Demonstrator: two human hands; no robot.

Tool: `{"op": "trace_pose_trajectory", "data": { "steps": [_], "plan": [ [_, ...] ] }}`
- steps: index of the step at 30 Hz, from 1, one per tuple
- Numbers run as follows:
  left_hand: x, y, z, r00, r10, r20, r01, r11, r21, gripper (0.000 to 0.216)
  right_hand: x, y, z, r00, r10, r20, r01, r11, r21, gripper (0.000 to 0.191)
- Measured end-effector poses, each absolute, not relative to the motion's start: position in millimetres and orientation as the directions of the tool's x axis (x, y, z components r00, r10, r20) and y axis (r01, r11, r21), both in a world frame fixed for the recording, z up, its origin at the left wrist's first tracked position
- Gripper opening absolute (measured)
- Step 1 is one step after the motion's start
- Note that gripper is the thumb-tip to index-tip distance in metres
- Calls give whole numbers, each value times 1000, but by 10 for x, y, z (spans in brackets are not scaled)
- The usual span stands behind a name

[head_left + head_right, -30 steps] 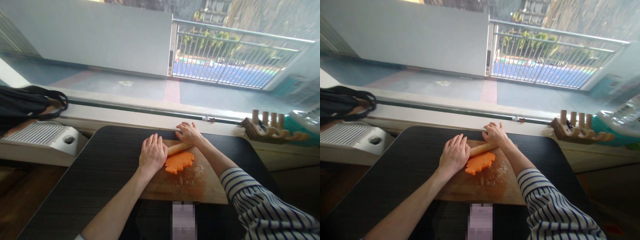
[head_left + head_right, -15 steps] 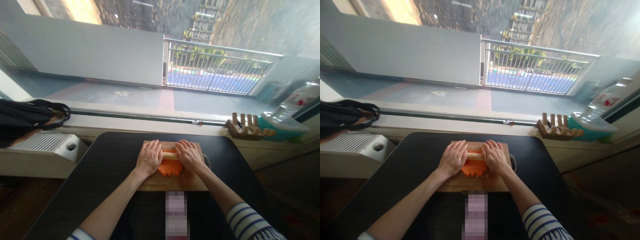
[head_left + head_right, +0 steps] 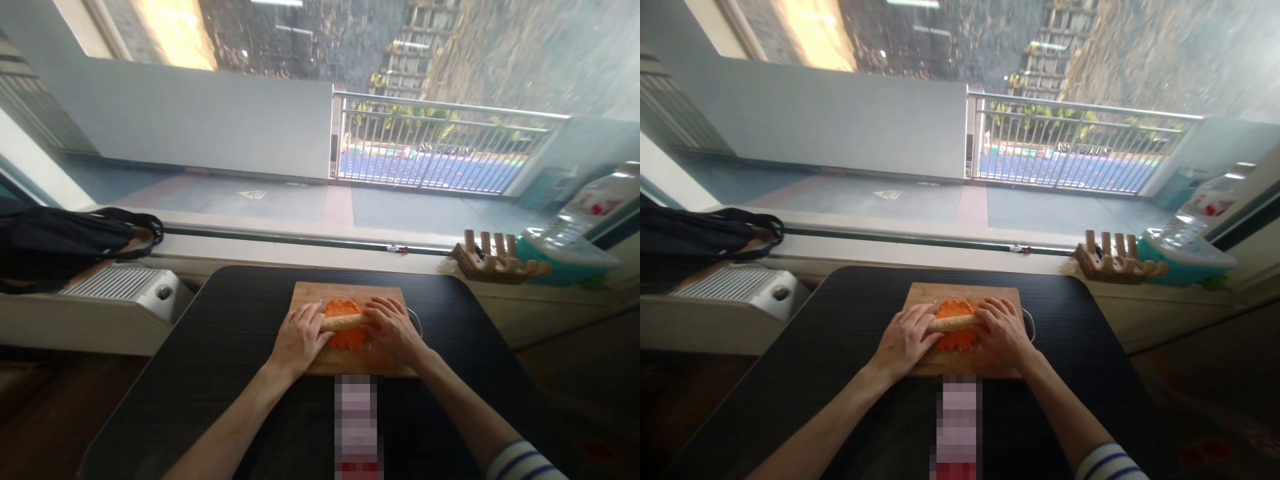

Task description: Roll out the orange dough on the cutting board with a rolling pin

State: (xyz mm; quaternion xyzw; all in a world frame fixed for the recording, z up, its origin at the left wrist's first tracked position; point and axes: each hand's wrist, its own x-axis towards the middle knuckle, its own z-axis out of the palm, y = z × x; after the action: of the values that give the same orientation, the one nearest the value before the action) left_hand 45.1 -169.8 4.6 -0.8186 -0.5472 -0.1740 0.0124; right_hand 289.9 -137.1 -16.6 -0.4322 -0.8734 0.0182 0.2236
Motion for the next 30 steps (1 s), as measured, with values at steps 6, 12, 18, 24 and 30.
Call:
{"op": "trace_pose_trajectory", "data": {
  "steps": [6, 12, 18, 24, 30],
  "plan": [
    [646, -1965, 121, 226, 937, 267, 941, -281, 190, 23, 3031, -1307, -17, -619, 731, 289, 679, 682, -271, 21],
    [674, -2061, -129, 197, 889, 414, 957, -267, 117, 35, 3042, -1355, -6, -623, 720, 306, 645, 694, -320, 27],
    [435, -1813, -201, 415, 769, 486, 875, -484, 18, 41, 2927, -1609, -69, -466, 825, 321, 764, 558, -324, 27],
    [320, -1611, -20, 558, 753, 350, 797, -603, 27, 33, 2863, -1844, -88, -435, 846, 308, 793, 522, -314, 20],
    [589, -1925, 172, 451, 842, 296, 880, -474, 9, 31, 2972, -1743, -32, -494, 811, 312, 772, 575, -272, 22]
  ]
}}
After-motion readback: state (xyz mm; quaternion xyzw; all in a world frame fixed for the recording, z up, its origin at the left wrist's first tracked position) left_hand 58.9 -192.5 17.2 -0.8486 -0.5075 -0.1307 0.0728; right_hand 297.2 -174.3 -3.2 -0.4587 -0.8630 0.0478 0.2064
